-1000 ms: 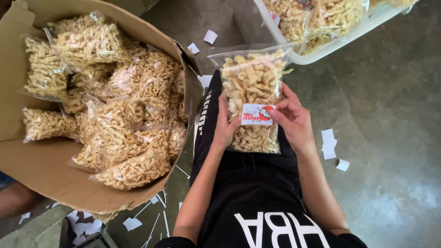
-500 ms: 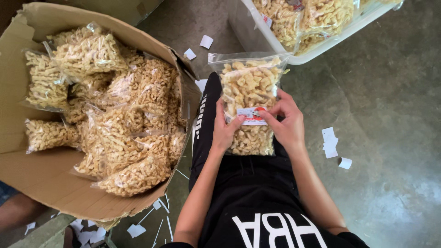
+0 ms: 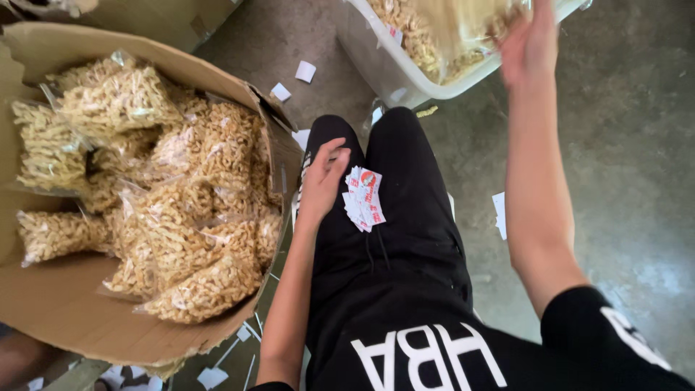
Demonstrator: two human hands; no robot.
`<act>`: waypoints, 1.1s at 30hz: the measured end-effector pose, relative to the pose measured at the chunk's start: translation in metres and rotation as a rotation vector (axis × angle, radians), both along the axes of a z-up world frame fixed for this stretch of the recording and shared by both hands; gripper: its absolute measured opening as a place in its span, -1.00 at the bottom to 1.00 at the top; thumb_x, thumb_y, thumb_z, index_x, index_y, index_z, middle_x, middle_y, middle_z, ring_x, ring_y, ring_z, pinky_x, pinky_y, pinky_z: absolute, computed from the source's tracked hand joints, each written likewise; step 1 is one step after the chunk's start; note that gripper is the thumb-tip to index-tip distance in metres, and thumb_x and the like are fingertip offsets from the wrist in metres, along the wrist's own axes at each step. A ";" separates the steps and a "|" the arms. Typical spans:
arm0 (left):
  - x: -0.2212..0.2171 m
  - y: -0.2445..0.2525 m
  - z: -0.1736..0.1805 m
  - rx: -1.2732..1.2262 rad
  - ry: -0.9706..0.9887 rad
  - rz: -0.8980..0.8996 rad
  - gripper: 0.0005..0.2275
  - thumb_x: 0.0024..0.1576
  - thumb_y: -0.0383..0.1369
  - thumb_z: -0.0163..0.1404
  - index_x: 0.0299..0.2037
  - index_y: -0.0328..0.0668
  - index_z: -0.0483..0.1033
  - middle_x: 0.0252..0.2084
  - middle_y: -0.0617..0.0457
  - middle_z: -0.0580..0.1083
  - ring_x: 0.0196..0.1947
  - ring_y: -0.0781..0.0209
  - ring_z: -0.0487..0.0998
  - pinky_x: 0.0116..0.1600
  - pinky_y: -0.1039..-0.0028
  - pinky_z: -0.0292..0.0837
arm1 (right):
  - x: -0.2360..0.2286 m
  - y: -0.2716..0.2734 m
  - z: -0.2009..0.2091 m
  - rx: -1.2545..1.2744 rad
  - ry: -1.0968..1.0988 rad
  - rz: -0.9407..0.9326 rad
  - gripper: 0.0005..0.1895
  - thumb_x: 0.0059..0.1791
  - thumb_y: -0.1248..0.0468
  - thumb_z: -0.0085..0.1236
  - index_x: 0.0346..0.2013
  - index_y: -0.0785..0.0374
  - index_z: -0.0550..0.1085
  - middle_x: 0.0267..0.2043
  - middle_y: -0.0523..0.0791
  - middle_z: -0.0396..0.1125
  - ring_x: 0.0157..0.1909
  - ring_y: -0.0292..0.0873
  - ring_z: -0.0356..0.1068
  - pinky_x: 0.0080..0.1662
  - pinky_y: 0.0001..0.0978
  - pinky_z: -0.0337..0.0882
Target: The person sits on the floor and repeatedly picks up clear plastic bags filled with snacks from a cardboard box. They apply a small rectangular sticker to each bag and then place the labeled bags into a white plastic bin.
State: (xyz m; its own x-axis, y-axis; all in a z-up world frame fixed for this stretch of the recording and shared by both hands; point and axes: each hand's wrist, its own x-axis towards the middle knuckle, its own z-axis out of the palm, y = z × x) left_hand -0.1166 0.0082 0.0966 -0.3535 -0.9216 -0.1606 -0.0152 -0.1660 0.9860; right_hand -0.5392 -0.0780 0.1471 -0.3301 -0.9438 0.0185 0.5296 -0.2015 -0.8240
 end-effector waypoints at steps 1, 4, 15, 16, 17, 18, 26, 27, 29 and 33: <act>-0.002 0.006 0.002 -0.093 -0.101 0.005 -0.64 0.26 -0.26 0.02 0.21 -0.23 0.42 0.05 -0.03 0.56 0.03 0.18 0.59 0.16 0.42 0.46 | 0.002 -0.001 -0.001 0.015 0.072 -0.052 -0.53 0.17 -0.03 -0.07 0.21 0.24 0.38 0.22 -0.01 0.41 0.24 -0.05 0.46 0.22 -0.10 0.46; -0.005 0.006 0.007 -0.351 -0.367 0.025 -0.68 0.17 -0.34 0.12 0.12 -0.22 0.51 -0.04 -0.04 0.56 -0.03 0.07 0.57 0.11 0.35 0.45 | 0.052 0.027 -0.013 0.174 0.692 -0.192 -0.50 0.21 -0.10 -0.18 -0.02 0.25 0.51 -0.11 -0.12 0.37 -0.08 -0.19 0.33 -0.01 -0.24 0.38; -0.001 0.015 0.016 -0.379 -0.473 -0.007 -0.74 0.17 -0.35 0.09 0.06 -0.14 0.55 -0.04 0.03 0.54 0.00 0.03 0.52 0.14 0.29 0.35 | 0.212 0.140 -0.058 0.109 1.655 0.363 -0.80 -0.08 0.16 0.34 -0.25 0.13 0.55 -0.12 -0.17 0.42 0.11 -0.13 0.37 0.32 0.07 0.12; -0.002 0.015 0.019 -0.483 -0.434 -0.001 -0.73 0.15 -0.35 0.12 0.05 -0.18 0.55 -0.02 0.00 0.55 0.02 0.01 0.52 0.15 0.29 0.34 | 0.209 0.142 -0.055 0.098 1.661 0.356 -0.84 -0.08 0.19 0.34 -0.26 0.12 0.55 -0.17 -0.18 0.42 0.05 -0.14 0.40 0.28 0.01 0.21; -0.004 0.016 0.022 -0.587 -0.394 0.004 -0.73 0.13 -0.35 0.14 0.03 -0.21 0.55 0.00 -0.04 0.55 0.04 -0.02 0.52 0.16 0.28 0.34 | 0.206 0.144 -0.054 0.162 1.439 0.370 -0.85 -0.05 0.23 0.33 -0.26 0.16 0.55 -0.19 -0.17 0.40 -0.04 -0.18 0.39 0.15 -0.11 0.27; -0.006 0.017 0.025 -0.690 -0.356 0.011 -0.72 0.11 -0.36 0.17 0.01 -0.24 0.56 0.02 -0.07 0.55 0.06 -0.04 0.53 0.18 0.27 0.33 | 0.202 0.148 -0.053 0.220 1.215 0.384 -0.87 -0.03 0.26 0.32 -0.25 0.20 0.55 -0.22 -0.15 0.38 -0.14 -0.22 0.38 0.01 -0.22 0.33; -0.034 0.033 0.043 -0.256 -0.064 -0.021 -0.89 0.12 -0.47 0.19 -0.21 -0.34 0.62 -0.30 -0.03 0.59 -0.31 0.23 0.63 -0.17 0.52 0.50 | 0.186 0.176 -0.053 0.331 0.362 0.391 -0.95 0.03 0.40 0.21 -0.22 0.31 0.52 -0.30 -0.19 0.42 -0.30 -0.39 0.35 -0.21 -0.54 0.35; -0.034 0.034 0.045 -0.292 -0.088 -0.026 -0.89 0.11 -0.47 0.20 -0.22 -0.34 0.62 -0.31 -0.04 0.59 -0.33 0.24 0.62 -0.18 0.52 0.49 | 0.185 0.179 -0.051 0.344 0.323 0.374 -0.97 0.04 0.40 0.20 -0.23 0.32 0.53 -0.30 -0.17 0.43 -0.30 -0.38 0.37 -0.21 -0.53 0.36; -0.032 0.036 0.049 -0.295 -0.062 -0.070 -0.88 0.12 -0.46 0.20 -0.20 -0.33 0.62 -0.28 -0.01 0.60 -0.30 0.26 0.64 -0.14 0.53 0.51 | 0.185 0.182 -0.048 0.355 0.279 0.381 -0.97 0.05 0.41 0.20 -0.25 0.34 0.55 -0.32 -0.15 0.44 -0.31 -0.36 0.37 -0.21 -0.52 0.36; -0.028 0.035 0.055 -0.171 -0.024 -0.178 -0.88 0.11 -0.45 0.21 -0.22 -0.33 0.62 -0.31 0.00 0.60 -0.33 0.27 0.64 -0.16 0.53 0.52 | 0.181 0.182 -0.040 0.310 0.296 0.473 -0.96 0.00 0.44 0.23 -0.26 0.35 0.55 -0.30 -0.18 0.42 -0.30 -0.37 0.34 -0.22 -0.53 0.34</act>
